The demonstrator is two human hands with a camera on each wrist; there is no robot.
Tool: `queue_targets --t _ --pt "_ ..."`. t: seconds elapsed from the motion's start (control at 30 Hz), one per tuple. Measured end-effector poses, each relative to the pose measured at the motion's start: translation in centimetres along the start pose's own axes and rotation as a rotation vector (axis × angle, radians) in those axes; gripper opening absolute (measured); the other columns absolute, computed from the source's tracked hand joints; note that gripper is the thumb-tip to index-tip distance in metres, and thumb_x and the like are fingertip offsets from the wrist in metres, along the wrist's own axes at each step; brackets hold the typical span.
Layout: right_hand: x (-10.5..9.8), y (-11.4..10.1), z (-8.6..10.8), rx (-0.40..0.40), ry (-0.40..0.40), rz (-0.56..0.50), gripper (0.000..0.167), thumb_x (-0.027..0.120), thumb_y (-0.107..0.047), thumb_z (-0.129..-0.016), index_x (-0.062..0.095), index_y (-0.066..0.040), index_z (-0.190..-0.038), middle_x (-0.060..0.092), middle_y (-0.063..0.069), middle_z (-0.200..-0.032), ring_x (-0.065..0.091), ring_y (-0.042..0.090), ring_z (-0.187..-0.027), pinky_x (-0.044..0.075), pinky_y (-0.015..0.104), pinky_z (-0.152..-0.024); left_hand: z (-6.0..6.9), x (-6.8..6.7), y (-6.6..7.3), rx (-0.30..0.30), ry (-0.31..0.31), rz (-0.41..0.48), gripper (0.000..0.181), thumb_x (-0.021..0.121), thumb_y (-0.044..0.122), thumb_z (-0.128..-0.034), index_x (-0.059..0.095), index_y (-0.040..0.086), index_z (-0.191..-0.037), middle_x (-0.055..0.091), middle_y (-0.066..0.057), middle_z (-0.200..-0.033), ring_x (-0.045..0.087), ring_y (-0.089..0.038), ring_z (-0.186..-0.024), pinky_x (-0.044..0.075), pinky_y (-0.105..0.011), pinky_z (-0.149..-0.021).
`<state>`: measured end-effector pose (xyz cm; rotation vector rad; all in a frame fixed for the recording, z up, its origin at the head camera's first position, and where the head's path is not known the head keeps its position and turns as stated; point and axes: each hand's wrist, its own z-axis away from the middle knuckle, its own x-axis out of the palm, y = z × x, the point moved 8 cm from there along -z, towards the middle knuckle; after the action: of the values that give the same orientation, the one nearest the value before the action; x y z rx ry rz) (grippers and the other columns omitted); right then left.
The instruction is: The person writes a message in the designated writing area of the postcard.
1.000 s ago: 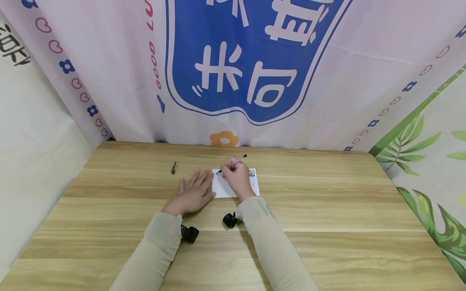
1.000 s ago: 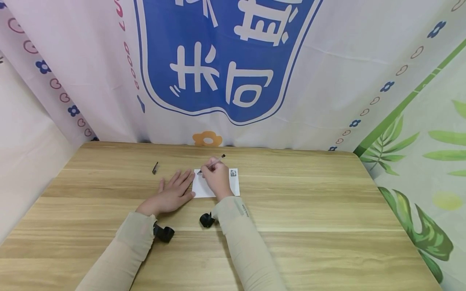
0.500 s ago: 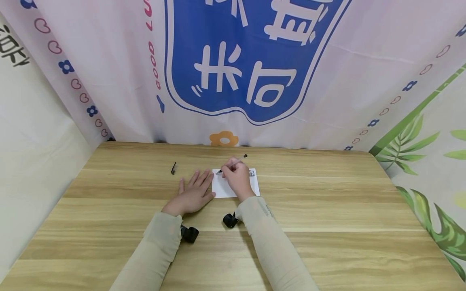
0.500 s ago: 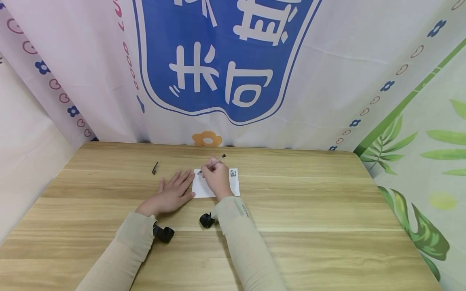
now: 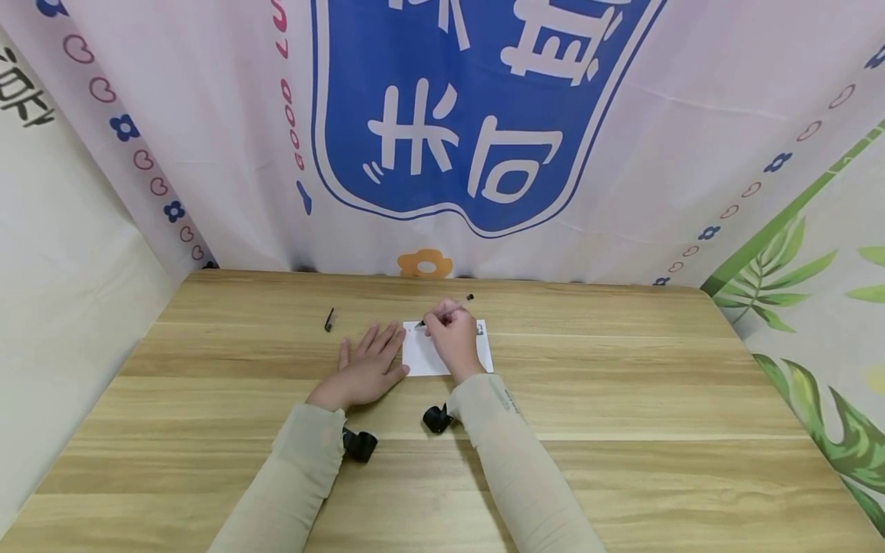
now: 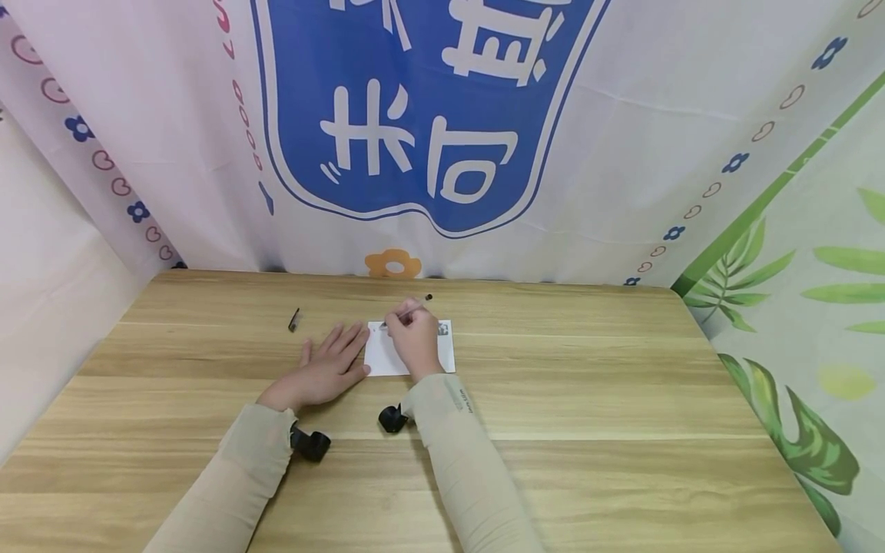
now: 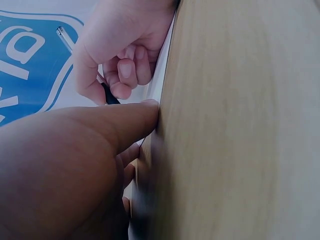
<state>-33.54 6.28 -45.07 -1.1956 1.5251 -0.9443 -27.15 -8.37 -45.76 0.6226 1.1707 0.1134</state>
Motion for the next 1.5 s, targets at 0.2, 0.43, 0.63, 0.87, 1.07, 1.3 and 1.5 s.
queue_targets --t 0.2,0.43,0.63,0.87,1.07,1.3,1.5 --pt "0.20 0.09 -0.01 0.014 -0.021 0.010 0.014 0.063 -0.007 -0.094 0.064 -0.007 -0.079 0.064 0.006 -0.065 0.053 0.014 -0.058 0.040 0.022 -0.052 0.03 0.02 -0.05 0.000 0.003 -0.001 0.069 0.045 0.035 -0.1085 0.013 0.009 -0.163 0.004 -0.012 -0.170 -0.009 -0.038 -0.155 -0.015 -0.072 -0.111" --pt "0.28 0.17 0.01 0.022 -0.023 0.013 0.015 0.063 -0.006 -0.094 0.063 -0.006 -0.079 0.064 0.009 -0.066 0.054 0.016 -0.059 0.040 0.022 -0.052 -0.01 0.06 -0.10 0.003 0.005 -0.002 0.069 0.045 0.036 -0.1084 0.014 0.008 -0.163 0.005 -0.012 -0.170 -0.009 -0.038 -0.155 -0.015 -0.073 -0.110" --pt "0.29 0.12 0.09 0.016 -0.031 0.012 0.016 0.062 -0.006 -0.093 0.063 -0.007 -0.077 0.063 0.006 -0.065 0.053 0.016 -0.058 0.040 0.023 -0.052 -0.08 0.16 -0.19 0.004 0.002 -0.004 0.069 0.045 0.036 -0.1085 0.013 0.009 -0.163 0.004 -0.012 -0.170 -0.009 -0.038 -0.155 -0.015 -0.073 -0.110" --pt "0.18 0.20 0.08 0.029 -0.021 0.008 0.015 0.063 -0.009 -0.093 0.062 -0.008 -0.078 0.063 0.002 -0.065 0.055 0.014 -0.059 0.041 0.023 -0.053 -0.07 0.10 -0.15 0.005 -0.001 -0.004 0.069 0.044 0.036 -0.1088 0.011 0.010 -0.164 0.003 -0.011 -0.171 -0.010 -0.037 -0.154 -0.015 -0.072 -0.111" --pt "0.20 0.22 0.13 0.034 -0.023 0.006 0.014 0.063 -0.008 -0.093 0.063 -0.008 -0.079 0.063 0.003 -0.065 0.056 0.015 -0.059 0.042 0.023 -0.053 0.03 0.06 -0.06 0.000 -0.005 -0.006 0.069 0.044 0.036 -0.1088 0.011 0.010 -0.164 0.003 -0.011 -0.171 -0.010 -0.038 -0.155 -0.015 -0.072 -0.111" --pt "0.06 0.18 0.05 0.036 -0.015 0.003 0.015 0.063 -0.007 -0.093 0.063 -0.008 -0.079 0.063 0.003 -0.065 0.055 0.015 -0.058 0.042 0.023 -0.052 0.00 0.00 -0.03 0.000 0.000 -0.004 0.069 0.045 0.036 -0.1086 0.012 0.010 -0.164 0.003 -0.011 -0.171 -0.010 -0.037 -0.155 -0.015 -0.072 -0.111" --pt "0.10 0.17 0.07 0.030 -0.017 0.000 0.015 0.063 -0.007 -0.093 0.062 -0.007 -0.079 0.063 0.004 -0.065 0.056 0.016 -0.060 0.043 0.024 -0.054 0.05 0.01 -0.05 -0.005 -0.004 -0.004 0.069 0.045 0.037 -0.1086 0.012 0.010 -0.164 0.003 -0.011 -0.171 -0.009 -0.037 -0.155 -0.015 -0.072 -0.111"
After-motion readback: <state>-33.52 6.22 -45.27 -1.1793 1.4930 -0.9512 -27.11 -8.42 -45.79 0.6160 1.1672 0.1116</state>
